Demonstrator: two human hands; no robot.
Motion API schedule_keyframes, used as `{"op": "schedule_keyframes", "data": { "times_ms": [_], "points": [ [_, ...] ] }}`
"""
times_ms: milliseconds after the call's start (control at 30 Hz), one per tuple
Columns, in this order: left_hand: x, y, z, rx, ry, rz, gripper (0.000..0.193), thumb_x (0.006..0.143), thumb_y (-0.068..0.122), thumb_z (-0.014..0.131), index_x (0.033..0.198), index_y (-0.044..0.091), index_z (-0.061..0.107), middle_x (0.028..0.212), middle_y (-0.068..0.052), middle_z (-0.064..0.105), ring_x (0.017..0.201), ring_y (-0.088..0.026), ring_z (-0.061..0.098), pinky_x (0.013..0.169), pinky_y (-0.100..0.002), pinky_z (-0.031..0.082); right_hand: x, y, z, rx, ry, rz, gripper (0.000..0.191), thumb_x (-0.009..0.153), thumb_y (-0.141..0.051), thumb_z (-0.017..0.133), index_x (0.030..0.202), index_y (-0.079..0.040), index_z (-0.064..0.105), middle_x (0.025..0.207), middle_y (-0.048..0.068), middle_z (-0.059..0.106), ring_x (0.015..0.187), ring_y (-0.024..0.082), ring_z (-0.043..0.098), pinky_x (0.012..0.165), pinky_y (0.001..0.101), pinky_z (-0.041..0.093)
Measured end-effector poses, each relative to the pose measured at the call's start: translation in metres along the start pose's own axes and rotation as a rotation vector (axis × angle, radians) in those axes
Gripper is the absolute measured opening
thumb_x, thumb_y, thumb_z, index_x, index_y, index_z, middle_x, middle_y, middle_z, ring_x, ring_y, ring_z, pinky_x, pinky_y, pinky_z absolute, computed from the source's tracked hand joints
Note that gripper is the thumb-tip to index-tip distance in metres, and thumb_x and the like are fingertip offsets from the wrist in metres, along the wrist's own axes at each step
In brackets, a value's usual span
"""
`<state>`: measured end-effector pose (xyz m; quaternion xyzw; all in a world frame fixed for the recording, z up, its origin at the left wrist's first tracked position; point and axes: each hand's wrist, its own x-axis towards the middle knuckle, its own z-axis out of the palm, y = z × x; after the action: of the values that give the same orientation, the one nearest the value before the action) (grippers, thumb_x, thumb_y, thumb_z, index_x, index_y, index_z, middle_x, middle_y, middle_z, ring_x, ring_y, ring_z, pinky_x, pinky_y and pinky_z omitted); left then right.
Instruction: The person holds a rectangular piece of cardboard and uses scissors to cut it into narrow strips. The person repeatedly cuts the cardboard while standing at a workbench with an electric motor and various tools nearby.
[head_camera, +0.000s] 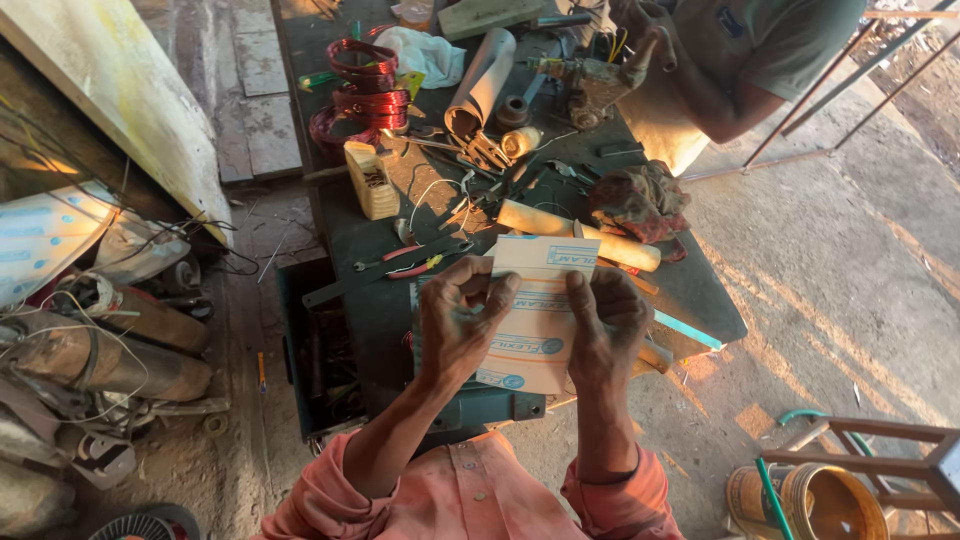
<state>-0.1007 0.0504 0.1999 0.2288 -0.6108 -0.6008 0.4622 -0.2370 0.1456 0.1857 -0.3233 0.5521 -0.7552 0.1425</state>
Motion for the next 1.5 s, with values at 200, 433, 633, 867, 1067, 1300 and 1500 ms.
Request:
{"op": "schedule_keyframes", "data": {
  "times_ms": [200,433,633,867,1067,1300,1500],
  "points": [
    [0.0,-0.001,-0.001,-0.007,-0.002,-0.009,0.018,0.095,0.014,0.073,0.104,-0.002,0.074,0.085,-0.006,0.079,0.074,-0.006,0.07,0.069,-0.021,0.057,0.0,-0.001,0.002,0.034,0.0,0.009,0.019,0.096,-0.016,0.078,0.099,0.002,0.07,0.09,0.007,0.075,0.076,0.007,0.065,0.073,0.0228,0.053],
    [-0.001,-0.005,-0.001,-0.017,0.007,-0.025,0.018,0.095,0.014,0.074,0.104,-0.002,0.074,0.085,-0.007,0.078,0.075,-0.007,0.069,0.068,-0.02,0.053,-0.004,-0.003,0.004,-0.115,0.033,-0.036,0.02,0.095,-0.017,0.077,0.099,0.002,0.072,0.088,0.007,0.076,0.075,0.007,0.067,0.072,0.0226,0.055],
    [-0.002,-0.01,-0.001,-0.042,-0.015,-0.048,0.02,0.095,0.017,0.074,0.104,-0.001,0.073,0.086,-0.007,0.079,0.076,-0.006,0.07,0.071,-0.02,0.055,-0.006,-0.003,0.001,-0.096,0.035,-0.012,0.02,0.096,-0.018,0.077,0.099,0.001,0.072,0.088,0.004,0.075,0.075,0.006,0.066,0.07,0.0217,0.053],
    [-0.02,-0.016,-0.012,0.03,-0.466,-0.163,0.03,0.092,0.021,0.075,0.11,0.0,0.068,0.087,-0.006,0.076,0.073,-0.006,0.068,0.06,-0.024,0.056,0.003,0.008,-0.015,0.103,0.207,-0.074,0.016,0.102,-0.017,0.071,0.101,0.0,0.071,0.09,0.003,0.073,0.078,0.007,0.063,0.075,0.0214,0.05],
    [-0.028,-0.028,-0.005,0.18,-0.321,-0.137,0.026,0.098,0.022,0.063,0.112,0.001,0.067,0.082,-0.003,0.074,0.057,-0.006,0.07,0.04,-0.022,0.058,0.019,0.025,-0.076,0.204,0.287,-0.114,0.019,0.105,-0.015,0.065,0.098,0.001,0.072,0.086,0.009,0.072,0.073,0.013,0.066,0.068,0.0274,0.052],
    [-0.029,-0.026,-0.028,0.204,-0.121,-0.041,0.024,0.099,0.013,0.067,0.115,-0.004,0.068,0.093,-0.009,0.073,0.073,-0.013,0.068,0.06,-0.027,0.058,0.056,0.104,-0.14,-0.823,0.285,-0.439,0.029,0.089,0.013,0.063,0.114,0.003,0.073,0.115,0.017,0.075,0.1,0.027,0.073,0.085,0.0358,0.059],
    [-0.03,-0.025,-0.018,0.436,-0.094,0.098,0.027,0.103,0.01,0.064,0.126,-0.003,0.063,0.11,-0.01,0.063,0.101,-0.019,0.069,0.079,-0.03,0.06,0.042,0.14,-0.129,-1.004,-0.163,-0.063,0.029,0.09,-0.005,0.074,0.119,-0.003,0.069,0.113,0.02,0.07,0.102,0.035,0.069,0.088,0.0431,0.056]
  ]
}}
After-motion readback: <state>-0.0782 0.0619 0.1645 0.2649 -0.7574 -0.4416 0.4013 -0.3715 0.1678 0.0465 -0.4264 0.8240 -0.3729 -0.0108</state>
